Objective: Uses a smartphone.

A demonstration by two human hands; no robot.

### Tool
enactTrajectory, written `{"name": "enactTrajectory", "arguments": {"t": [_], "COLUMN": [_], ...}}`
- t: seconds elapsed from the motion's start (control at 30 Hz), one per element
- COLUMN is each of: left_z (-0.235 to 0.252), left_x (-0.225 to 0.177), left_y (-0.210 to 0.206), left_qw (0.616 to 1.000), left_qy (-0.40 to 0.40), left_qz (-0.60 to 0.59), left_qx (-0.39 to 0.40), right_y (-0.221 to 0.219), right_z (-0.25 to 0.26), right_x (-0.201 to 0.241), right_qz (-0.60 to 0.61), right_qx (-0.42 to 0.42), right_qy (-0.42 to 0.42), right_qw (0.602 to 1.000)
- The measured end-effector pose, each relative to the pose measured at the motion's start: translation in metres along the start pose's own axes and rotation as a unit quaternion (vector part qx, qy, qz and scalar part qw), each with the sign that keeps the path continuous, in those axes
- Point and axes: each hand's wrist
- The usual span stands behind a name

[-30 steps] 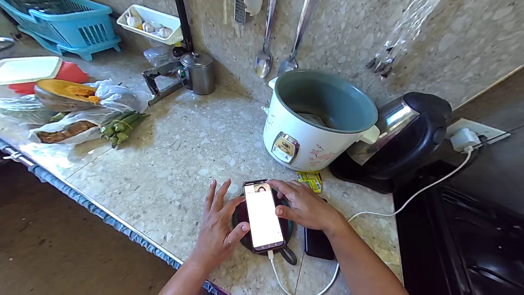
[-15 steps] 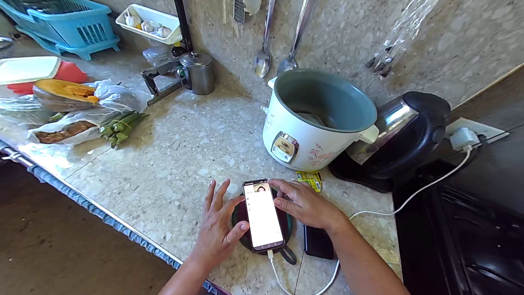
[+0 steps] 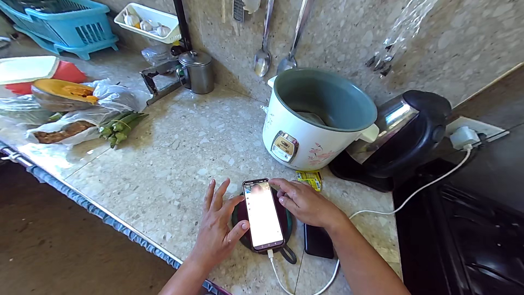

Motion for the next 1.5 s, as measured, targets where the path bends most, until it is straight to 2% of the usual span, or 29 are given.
{"name": "enactTrajectory", "arguments": {"t": [0.33, 1.5], "left_z": [0.0018, 0.0025], "left_x": [-0.0044, -0.0042], "left_y": [0.0004, -0.0007], "left_qw": [0.999, 0.998], "left_qy": [0.015, 0.028], "left_qz": [0.045, 0.054], "left_qx": [0.010, 0.023], "right_y": [0.0014, 0.0005], "right_z": [0.0010, 0.0022], "right_x": [0.0038, 0.0040], "right_qz": [-0.016, -0.021], "right_qx": [0.011, 0.006], "right_qy": [-0.019, -0.025], "right_qw": [1.000, 0.999]}}
Point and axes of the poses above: each hand's wrist, its own z-axis towards the middle knuckle, its own y-axis out of the back of the hand, x = y × z, and after that the axes turned 4 degrees about -z, right-handed
